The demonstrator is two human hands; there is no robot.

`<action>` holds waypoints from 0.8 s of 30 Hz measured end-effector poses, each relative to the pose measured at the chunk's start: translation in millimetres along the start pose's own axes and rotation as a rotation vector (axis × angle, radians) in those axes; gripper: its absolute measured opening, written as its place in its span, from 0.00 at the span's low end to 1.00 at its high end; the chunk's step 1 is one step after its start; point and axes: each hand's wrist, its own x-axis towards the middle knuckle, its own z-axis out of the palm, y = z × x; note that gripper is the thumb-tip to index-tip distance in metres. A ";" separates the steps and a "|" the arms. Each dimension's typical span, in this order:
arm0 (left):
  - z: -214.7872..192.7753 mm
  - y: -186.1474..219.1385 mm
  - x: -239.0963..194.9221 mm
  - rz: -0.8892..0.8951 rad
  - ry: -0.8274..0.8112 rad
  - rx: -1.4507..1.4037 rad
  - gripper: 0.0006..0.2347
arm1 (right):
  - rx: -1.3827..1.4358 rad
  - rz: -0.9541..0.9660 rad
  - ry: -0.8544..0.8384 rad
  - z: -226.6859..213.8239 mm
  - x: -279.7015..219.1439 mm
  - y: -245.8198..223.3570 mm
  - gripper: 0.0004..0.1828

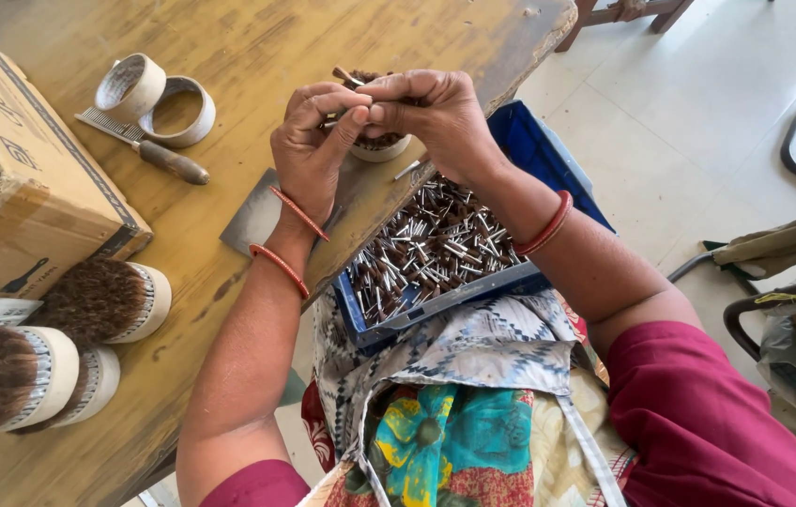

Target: The person opens a green plastic bottle and pours from it into a cup, then picks brush components one at a time from a blue crate, works on them by hand, and places the finished brushes bristle-up into a cup on the table, where they accumulate.

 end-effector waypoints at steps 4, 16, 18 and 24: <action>-3.7 3.2 3.7 0.032 -0.035 0.116 0.06 | -0.490 -0.186 -0.176 -31.4 -0.6 -36.0 0.09; 0.2 -35.4 12.5 -0.259 -0.158 0.658 0.62 | -1.229 -0.140 -0.536 -42.5 3.0 -28.0 0.07; -2.8 -35.7 11.9 -0.322 -0.226 0.441 0.62 | -1.202 -0.328 -0.562 -31.4 11.3 -22.7 0.10; -10.6 -43.8 11.1 -0.259 -0.249 0.378 0.63 | -1.314 -0.338 -0.655 -15.4 19.4 -15.3 0.08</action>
